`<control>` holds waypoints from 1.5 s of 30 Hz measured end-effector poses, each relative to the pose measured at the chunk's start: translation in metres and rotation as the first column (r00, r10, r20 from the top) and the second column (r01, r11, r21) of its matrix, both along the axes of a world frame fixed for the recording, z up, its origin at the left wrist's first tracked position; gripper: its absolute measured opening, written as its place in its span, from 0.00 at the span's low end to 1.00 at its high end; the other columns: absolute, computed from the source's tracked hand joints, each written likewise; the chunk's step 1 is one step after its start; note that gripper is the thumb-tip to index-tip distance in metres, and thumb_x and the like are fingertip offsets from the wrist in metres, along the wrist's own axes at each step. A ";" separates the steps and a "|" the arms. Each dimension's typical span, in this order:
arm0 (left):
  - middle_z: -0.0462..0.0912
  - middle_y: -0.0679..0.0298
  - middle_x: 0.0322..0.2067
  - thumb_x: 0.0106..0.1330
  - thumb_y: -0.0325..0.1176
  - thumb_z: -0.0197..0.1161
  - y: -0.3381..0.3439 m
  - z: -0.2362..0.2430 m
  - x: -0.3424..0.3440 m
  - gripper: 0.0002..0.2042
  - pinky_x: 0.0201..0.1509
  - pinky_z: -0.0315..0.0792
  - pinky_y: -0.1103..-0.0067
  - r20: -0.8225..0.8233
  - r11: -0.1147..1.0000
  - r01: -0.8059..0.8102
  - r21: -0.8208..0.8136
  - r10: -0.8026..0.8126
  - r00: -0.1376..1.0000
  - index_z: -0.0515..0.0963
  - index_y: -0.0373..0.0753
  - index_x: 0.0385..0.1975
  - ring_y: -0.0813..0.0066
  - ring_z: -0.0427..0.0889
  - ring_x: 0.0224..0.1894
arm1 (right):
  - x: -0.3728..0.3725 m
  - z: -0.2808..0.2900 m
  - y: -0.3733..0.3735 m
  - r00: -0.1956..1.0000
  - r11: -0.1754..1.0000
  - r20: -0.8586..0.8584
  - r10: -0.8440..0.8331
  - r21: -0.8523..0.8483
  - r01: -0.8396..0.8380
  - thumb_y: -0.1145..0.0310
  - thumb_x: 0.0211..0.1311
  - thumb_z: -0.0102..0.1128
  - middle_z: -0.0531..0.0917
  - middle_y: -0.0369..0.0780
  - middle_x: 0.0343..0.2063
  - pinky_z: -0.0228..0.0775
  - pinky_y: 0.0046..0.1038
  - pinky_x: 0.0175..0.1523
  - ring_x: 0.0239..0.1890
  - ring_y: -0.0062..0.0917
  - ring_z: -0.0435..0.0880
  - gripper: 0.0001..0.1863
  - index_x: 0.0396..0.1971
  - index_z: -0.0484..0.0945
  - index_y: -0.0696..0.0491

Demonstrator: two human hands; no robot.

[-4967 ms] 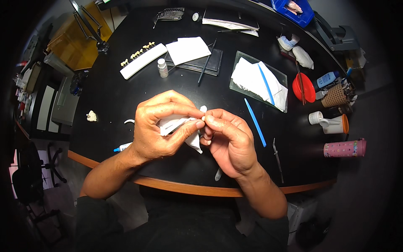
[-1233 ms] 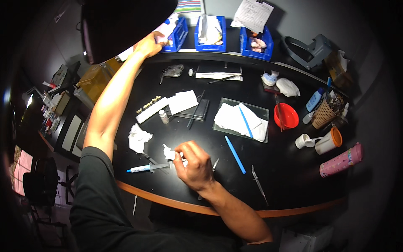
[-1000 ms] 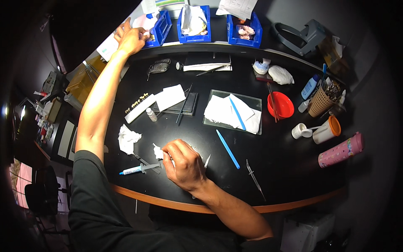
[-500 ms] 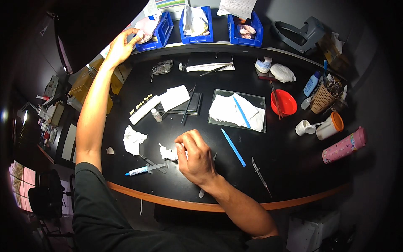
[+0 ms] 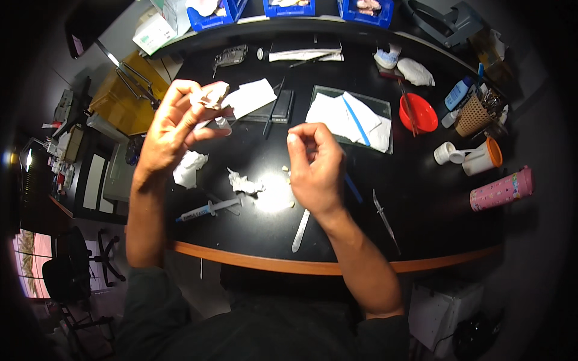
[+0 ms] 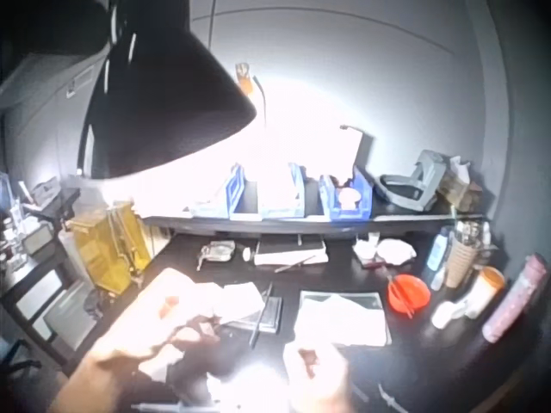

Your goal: The person wipes a dental model with a cloth, then uses a spatula and a syringe to apply a paste to a small prosthetic piece.

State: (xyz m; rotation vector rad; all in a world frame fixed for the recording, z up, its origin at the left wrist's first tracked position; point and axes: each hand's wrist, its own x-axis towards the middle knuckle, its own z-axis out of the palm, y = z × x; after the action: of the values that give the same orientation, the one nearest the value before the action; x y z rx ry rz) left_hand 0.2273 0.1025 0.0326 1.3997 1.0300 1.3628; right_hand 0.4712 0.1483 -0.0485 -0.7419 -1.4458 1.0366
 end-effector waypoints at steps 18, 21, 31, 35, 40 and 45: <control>0.85 0.61 0.41 0.47 0.27 0.84 -0.030 -0.061 0.054 0.30 0.40 0.81 0.84 -0.314 0.992 -0.110 0.065 0.125 0.941 0.76 0.31 0.51 0.81 0.84 0.40 | 0.000 0.006 -0.019 0.972 0.980 0.129 0.197 -0.007 -0.198 0.78 0.64 0.65 0.84 0.35 0.31 0.67 0.18 0.38 0.31 0.12 0.77 0.03 0.36 0.83 0.58; 0.85 0.60 0.38 0.47 0.29 0.83 -0.029 -0.064 0.051 0.29 0.34 0.80 0.85 -0.330 0.991 -0.113 0.075 0.132 0.935 0.78 0.30 0.50 0.83 0.84 0.36 | -0.001 0.008 -0.021 0.954 0.971 0.185 0.237 -0.025 -0.237 0.78 0.61 0.67 0.84 0.34 0.31 0.64 0.18 0.37 0.32 0.13 0.77 0.03 0.35 0.85 0.57; 0.85 0.60 0.32 0.44 0.32 0.79 -0.028 -0.073 0.051 0.25 0.28 0.77 0.86 -0.381 0.987 -0.134 0.087 0.157 0.911 0.81 0.28 0.43 0.83 0.82 0.27 | 0.002 0.006 -0.021 0.920 0.935 0.173 0.352 -0.120 -0.335 0.82 0.57 0.66 0.86 0.37 0.33 0.65 0.18 0.37 0.34 0.15 0.79 0.05 0.33 0.86 0.57; 0.83 0.63 0.28 0.44 0.33 0.79 -0.029 -0.076 0.050 0.24 0.27 0.76 0.85 -0.400 0.985 -0.147 0.093 0.172 0.900 0.81 0.29 0.42 0.84 0.80 0.25 | 0.000 0.006 -0.022 0.914 0.931 0.178 0.363 -0.105 -0.350 0.83 0.56 0.65 0.86 0.39 0.34 0.67 0.18 0.40 0.35 0.16 0.80 0.06 0.33 0.86 0.59; 0.82 0.65 0.25 0.44 0.34 0.79 -0.030 -0.076 0.051 0.24 0.28 0.75 0.86 -0.363 0.987 -0.159 0.023 0.157 0.919 0.81 0.28 0.41 0.86 0.79 0.25 | 0.000 0.002 -0.021 0.908 0.927 0.186 0.376 -0.070 -0.369 0.84 0.54 0.66 0.86 0.40 0.36 0.69 0.19 0.41 0.35 0.16 0.80 0.08 0.35 0.86 0.60; 0.82 0.66 0.23 0.47 0.35 0.79 -0.030 -0.077 0.051 0.23 0.28 0.73 0.86 -0.342 0.983 -0.184 -0.007 0.170 0.924 0.82 0.28 0.40 0.87 0.77 0.24 | 0.002 0.004 -0.020 0.911 0.904 0.052 0.408 -0.162 -0.396 0.84 0.56 0.60 0.85 0.43 0.39 0.69 0.19 0.42 0.36 0.17 0.79 0.11 0.39 0.85 0.64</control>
State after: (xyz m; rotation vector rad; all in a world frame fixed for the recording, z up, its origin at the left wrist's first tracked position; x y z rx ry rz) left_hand 0.2787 0.0722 -0.0443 1.5796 1.4328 1.2429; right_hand 0.4736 0.1280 -0.0444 -0.6076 -1.6509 1.4577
